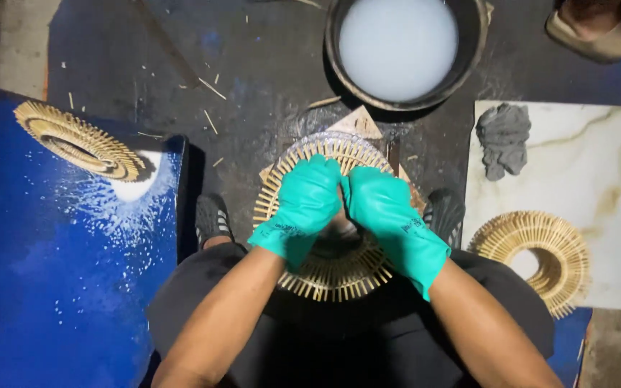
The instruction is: The recorder is assembling and smoothing wooden or bamboo fan frame components using hand tools.
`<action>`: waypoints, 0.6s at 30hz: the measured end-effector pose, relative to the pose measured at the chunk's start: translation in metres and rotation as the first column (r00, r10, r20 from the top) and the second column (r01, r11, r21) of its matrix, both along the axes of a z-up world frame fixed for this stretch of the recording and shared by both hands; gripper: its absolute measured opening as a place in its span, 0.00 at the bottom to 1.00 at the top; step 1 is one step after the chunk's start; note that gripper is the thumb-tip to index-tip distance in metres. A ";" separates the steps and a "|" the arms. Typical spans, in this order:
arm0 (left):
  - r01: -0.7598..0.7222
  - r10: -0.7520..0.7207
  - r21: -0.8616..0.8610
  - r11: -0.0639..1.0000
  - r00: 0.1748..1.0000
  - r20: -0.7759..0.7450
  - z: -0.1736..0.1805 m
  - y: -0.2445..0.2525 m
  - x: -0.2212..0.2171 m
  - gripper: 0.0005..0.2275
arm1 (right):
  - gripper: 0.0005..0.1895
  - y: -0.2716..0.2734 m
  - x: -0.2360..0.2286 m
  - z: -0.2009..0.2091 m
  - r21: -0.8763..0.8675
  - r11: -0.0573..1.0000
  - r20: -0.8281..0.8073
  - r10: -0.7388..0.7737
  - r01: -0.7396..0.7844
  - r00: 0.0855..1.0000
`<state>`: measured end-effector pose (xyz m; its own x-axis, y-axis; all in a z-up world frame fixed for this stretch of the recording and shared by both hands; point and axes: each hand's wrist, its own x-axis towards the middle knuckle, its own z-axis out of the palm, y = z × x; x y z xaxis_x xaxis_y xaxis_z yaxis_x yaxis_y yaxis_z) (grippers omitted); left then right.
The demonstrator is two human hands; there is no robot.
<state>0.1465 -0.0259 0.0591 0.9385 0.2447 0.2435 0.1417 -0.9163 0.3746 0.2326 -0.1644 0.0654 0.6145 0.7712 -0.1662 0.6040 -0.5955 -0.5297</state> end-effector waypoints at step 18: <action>-0.027 0.037 -0.370 0.929 0.999 0.018 -0.007 0.030 -0.023 0.06 | 0.22 -0.008 0.039 0.047 -0.168 0.979 -0.150 -0.142 0.116 0.978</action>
